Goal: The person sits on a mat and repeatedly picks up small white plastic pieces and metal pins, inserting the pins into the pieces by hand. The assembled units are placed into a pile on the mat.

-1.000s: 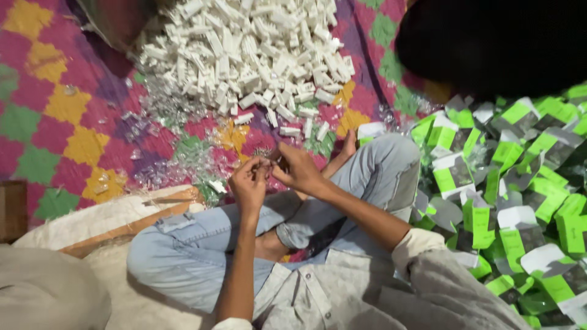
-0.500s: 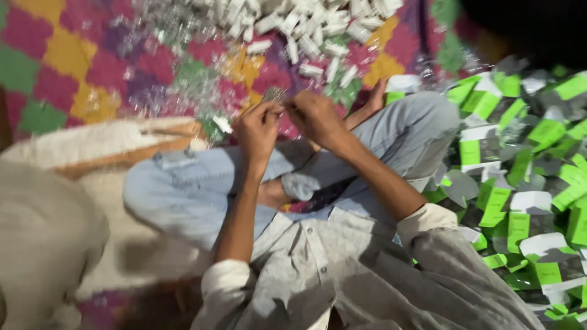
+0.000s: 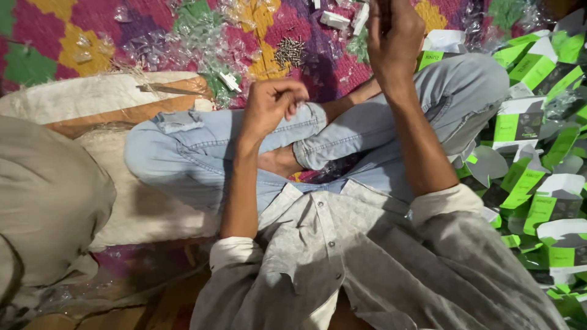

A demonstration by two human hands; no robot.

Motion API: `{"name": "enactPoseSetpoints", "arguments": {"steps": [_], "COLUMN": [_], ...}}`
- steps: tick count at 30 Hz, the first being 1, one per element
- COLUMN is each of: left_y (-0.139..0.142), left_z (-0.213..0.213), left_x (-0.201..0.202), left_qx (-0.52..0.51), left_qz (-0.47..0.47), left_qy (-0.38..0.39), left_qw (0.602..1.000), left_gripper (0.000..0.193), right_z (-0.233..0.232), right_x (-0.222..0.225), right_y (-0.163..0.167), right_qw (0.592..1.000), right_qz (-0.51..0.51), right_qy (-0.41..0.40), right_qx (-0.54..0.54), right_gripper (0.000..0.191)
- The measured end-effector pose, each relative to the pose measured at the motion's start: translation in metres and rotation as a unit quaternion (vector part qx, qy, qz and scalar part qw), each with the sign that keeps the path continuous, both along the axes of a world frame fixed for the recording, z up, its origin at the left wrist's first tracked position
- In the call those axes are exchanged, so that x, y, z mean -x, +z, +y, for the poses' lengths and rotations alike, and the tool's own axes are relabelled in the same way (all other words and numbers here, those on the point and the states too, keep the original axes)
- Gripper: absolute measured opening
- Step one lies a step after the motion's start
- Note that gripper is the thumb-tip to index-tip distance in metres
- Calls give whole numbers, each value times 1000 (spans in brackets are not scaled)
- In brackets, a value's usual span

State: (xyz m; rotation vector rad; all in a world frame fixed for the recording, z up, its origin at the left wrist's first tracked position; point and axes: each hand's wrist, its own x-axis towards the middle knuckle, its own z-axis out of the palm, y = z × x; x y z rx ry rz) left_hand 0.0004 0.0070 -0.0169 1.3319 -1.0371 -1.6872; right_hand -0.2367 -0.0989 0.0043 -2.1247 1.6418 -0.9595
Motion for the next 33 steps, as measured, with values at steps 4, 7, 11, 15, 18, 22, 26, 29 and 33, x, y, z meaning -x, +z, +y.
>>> {"name": "enactPoseSetpoints", "arguments": {"steps": [4,7,11,15,18,22,26,29,33], "left_y": [-10,-13,-22,-39,-45,-41,-31,-23,-13], "left_z": [-6,-8,-8,-5,-2,-15,-20,-19,-15], "left_x": [2,1,4,7,8,9,11,11,10], "left_qx": [57,65,70,68,70,64,42,56,168], "left_qz": [55,61,62,37,14,-56,-59,-95,-244], "left_qy": [59,93,126,147,149,164,193,190,196], "left_qw": [995,992,988,986,986,983,979,976,935], "left_gripper": [15,17,16,13,11,10,8,3,4], "right_z": [7,9,9,11,22,24,28,32,35], "right_x": [-9,-15,-9,-5,-12,-37,-49,-48,-45], "right_y": [-2,-1,-5,-19,-20,-15,-20,-34,-46], "right_qw": [999,998,999,991,957,942,878,847,849], "right_qz": [-19,-22,-9,-47,-147,-130,-271,-344,-320], "right_qy": [40,44,21,64,217,235,159,179,171], "right_qx": [23,29,47,-107,-128,-201,-361,-363,-385], "right_gripper": [10,19,9,14,12,23,15,16,18]}}
